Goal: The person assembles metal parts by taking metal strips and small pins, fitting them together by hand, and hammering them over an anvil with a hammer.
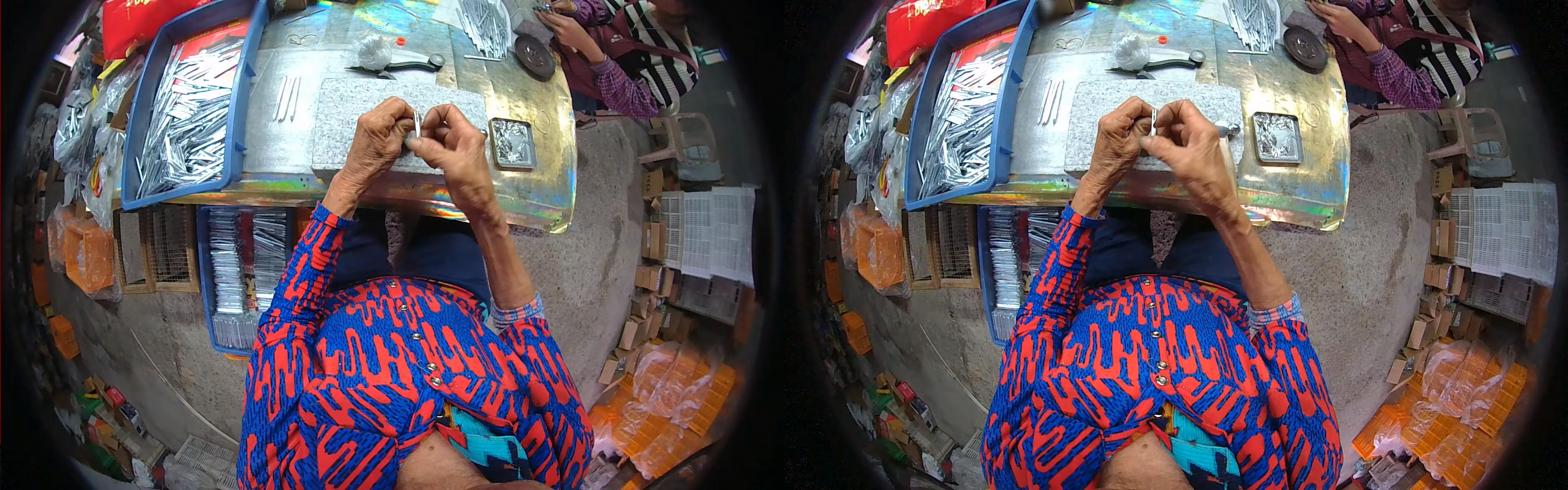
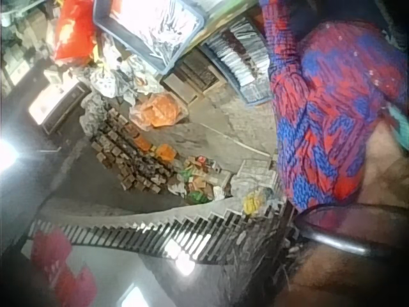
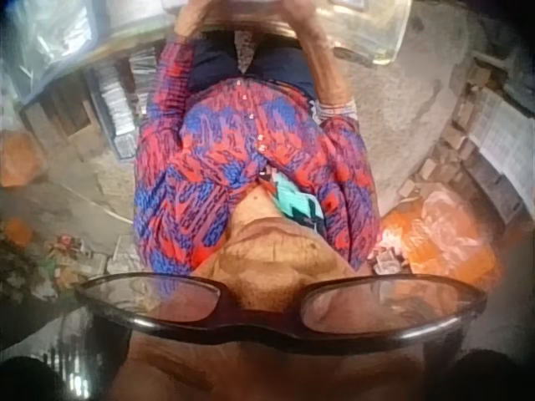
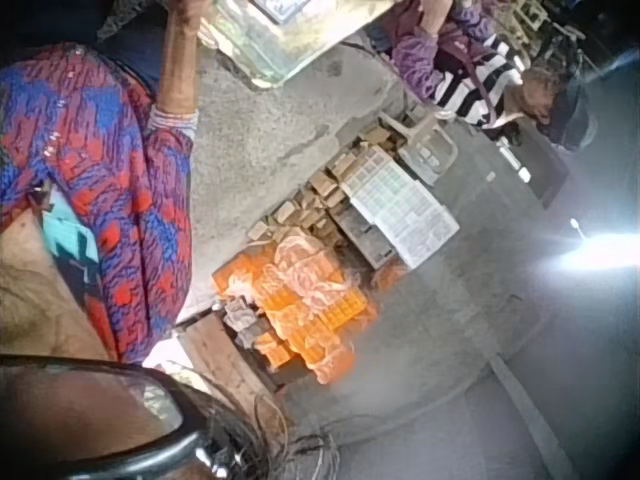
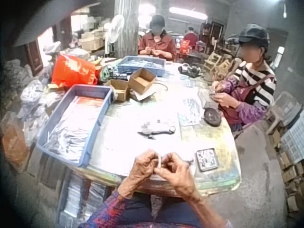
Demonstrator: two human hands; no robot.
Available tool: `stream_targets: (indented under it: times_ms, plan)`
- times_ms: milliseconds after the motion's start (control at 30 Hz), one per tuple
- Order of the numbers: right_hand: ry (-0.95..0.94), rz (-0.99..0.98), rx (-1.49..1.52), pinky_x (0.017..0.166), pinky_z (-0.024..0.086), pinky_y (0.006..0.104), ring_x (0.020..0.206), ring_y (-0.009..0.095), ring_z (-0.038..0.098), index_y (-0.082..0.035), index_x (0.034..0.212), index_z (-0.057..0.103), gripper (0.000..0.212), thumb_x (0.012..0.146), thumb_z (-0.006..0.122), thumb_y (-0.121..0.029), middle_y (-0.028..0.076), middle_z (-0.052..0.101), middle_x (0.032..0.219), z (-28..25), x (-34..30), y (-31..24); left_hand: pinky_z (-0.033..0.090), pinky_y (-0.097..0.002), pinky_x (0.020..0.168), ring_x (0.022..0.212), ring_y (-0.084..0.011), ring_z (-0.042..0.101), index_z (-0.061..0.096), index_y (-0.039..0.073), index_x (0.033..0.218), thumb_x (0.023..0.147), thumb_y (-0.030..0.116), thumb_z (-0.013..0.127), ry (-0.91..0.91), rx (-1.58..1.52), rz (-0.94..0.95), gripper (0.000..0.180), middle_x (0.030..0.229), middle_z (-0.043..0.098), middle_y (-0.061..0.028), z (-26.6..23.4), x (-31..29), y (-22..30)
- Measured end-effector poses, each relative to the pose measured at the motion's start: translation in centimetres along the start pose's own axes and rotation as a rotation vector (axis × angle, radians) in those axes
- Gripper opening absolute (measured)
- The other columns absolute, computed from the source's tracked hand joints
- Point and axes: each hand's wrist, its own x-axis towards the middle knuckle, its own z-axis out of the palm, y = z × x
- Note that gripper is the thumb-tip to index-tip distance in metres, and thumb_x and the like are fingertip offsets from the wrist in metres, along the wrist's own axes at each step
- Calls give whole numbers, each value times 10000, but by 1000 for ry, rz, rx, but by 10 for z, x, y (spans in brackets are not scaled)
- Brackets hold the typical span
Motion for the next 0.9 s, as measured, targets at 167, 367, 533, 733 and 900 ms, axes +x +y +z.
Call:
stream_targets:
  times_ms: [167,367,533,733,900]
  plan:
    - [67,-173,-323,540,381,231,609,78,434,-24,901,429,231,746,600,-5,12,450,674,8,-9,18,429,-304,564,621,-212,554,515,-3,735,759,3,534,0,-17,10,31,691,539,-109,2,1,-2]
    - [244,-239,-612,530,436,304,633,174,549,5,954,488,267,767,647,-100,93,547,724,-17,-31,12,451,-212,607,698,-91,571,560,-3,771,826,67,564,-24,-65,1,89,756,600,-37,-1,-1,-9]
    - [224,-128,-980,518,457,312,634,208,567,4,972,459,316,771,652,-145,121,560,769,-54,-63,17,457,-212,635,727,-90,581,563,-5,778,819,54,569,-47,-65,-25,72,770,608,-37,-2,-1,-6]
    - [292,206,-138,439,420,248,526,144,522,-17,999,429,288,831,594,-181,98,545,722,-52,-78,42,463,-212,646,739,-92,586,572,-5,799,814,48,574,-54,-92,-35,55,778,607,-40,-1,0,-5]
    - [176,407,474,392,364,171,507,70,465,-31,1027,422,250,862,547,-173,65,520,681,-63,-77,29,465,-214,647,739,-92,586,577,-6,818,815,50,571,-54,-95,-39,56,772,604,-40,-2,-1,-6]
